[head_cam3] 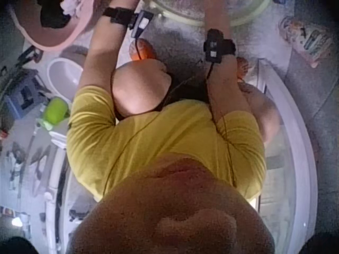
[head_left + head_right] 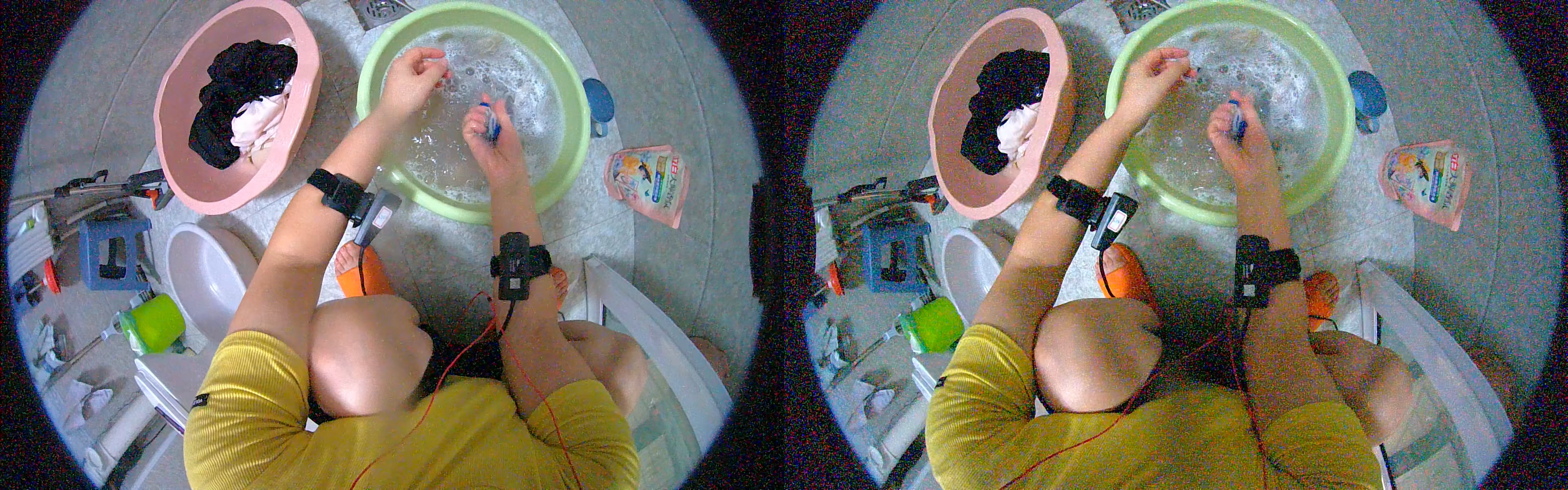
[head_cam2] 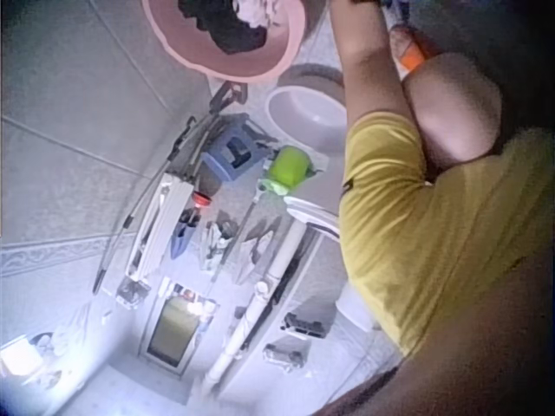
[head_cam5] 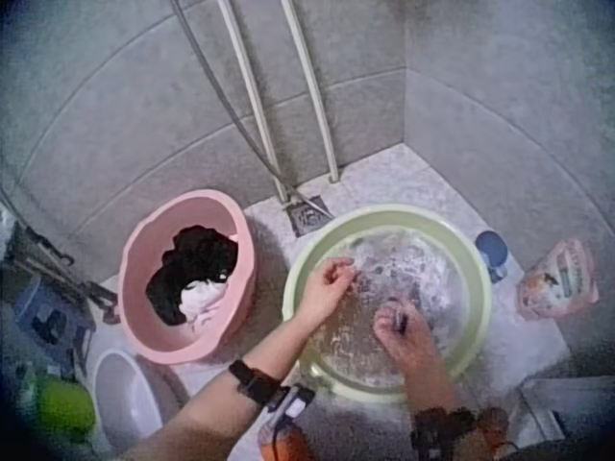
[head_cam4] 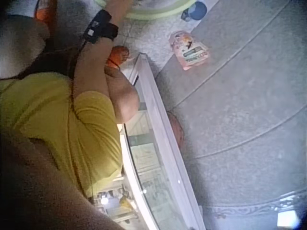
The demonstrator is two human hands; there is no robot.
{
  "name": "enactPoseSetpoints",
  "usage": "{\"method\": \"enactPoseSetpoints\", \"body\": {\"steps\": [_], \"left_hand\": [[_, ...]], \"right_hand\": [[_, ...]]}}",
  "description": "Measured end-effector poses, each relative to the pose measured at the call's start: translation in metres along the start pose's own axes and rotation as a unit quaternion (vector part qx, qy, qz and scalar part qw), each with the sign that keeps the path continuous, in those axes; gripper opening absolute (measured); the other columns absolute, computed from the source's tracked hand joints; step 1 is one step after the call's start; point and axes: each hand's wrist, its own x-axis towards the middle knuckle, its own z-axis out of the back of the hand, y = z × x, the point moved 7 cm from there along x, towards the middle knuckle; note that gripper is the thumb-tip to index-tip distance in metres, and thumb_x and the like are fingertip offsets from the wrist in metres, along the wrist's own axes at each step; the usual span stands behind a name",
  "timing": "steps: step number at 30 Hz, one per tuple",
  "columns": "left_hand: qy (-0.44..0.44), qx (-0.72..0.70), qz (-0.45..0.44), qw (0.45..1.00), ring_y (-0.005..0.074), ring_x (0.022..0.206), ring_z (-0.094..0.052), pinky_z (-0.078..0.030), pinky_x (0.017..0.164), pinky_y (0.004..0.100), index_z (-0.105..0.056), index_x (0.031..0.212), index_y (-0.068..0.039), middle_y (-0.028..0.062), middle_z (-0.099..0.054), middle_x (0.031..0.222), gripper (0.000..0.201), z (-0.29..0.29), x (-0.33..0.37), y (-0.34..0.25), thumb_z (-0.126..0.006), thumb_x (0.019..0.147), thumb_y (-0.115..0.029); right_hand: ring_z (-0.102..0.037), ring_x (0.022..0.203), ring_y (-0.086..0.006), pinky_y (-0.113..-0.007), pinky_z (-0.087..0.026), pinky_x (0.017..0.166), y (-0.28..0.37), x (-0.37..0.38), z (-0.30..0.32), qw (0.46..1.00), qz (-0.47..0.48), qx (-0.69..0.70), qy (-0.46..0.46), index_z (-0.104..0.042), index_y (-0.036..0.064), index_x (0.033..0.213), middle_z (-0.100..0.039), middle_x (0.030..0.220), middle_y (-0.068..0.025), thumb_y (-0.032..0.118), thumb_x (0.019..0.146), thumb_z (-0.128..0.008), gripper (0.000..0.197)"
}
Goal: Washing clothes by hand in basins with detergent on a bathroom floor.
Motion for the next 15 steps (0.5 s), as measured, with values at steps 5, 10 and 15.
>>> {"method": "enactPoseSetpoints", "body": {"steps": [5,10,15], "left_hand": [[0.078,0.053,0.012,0.995,0.0090,0.060,-0.051,-0.042,0.055,0.0221,-0.050,0.091,0.000,0.0044,-0.058,0.069,0.025,-0.014,-0.015,0.013,-0.051,0.074,-0.018],[0.189,0.166,0.023,0.968,0.0099,0.070,-0.052,-0.042,0.065,0.0234,-0.051,0.094,-0.004,0.0038,-0.057,0.078,0.028,-0.032,-0.026,0.019,-0.054,0.074,-0.023],[0.278,0.204,-0.051,0.937,0.0175,0.086,-0.050,-0.040,0.074,0.0286,-0.047,0.101,-0.004,0.0110,-0.054,0.091,0.050,-0.061,-0.043,0.005,-0.060,0.065,-0.036]], "right_hand": [[-0.039,0.049,-0.0129,-0.023,-0.030,0.040,0.017,-0.006,0.019,0.970,0.140,-0.092,-0.174,-0.043,0.0099,0.071,-0.041,0.058,-0.0026,0.034,0.077,-0.047,0.025],[-0.042,0.045,-0.0153,-0.025,-0.036,0.039,0.040,-0.006,0.050,0.948,0.178,-0.177,-0.198,-0.043,0.0112,0.069,-0.045,0.058,-0.0023,0.038,0.077,-0.044,0.028],[-0.051,0.078,-0.0237,-0.036,-0.043,0.066,0.016,-0.017,-0.010,0.902,0.201,-0.331,-0.191,-0.040,0.0051,0.102,-0.049,0.090,-0.0101,0.051,0.076,-0.032,0.053]]}}
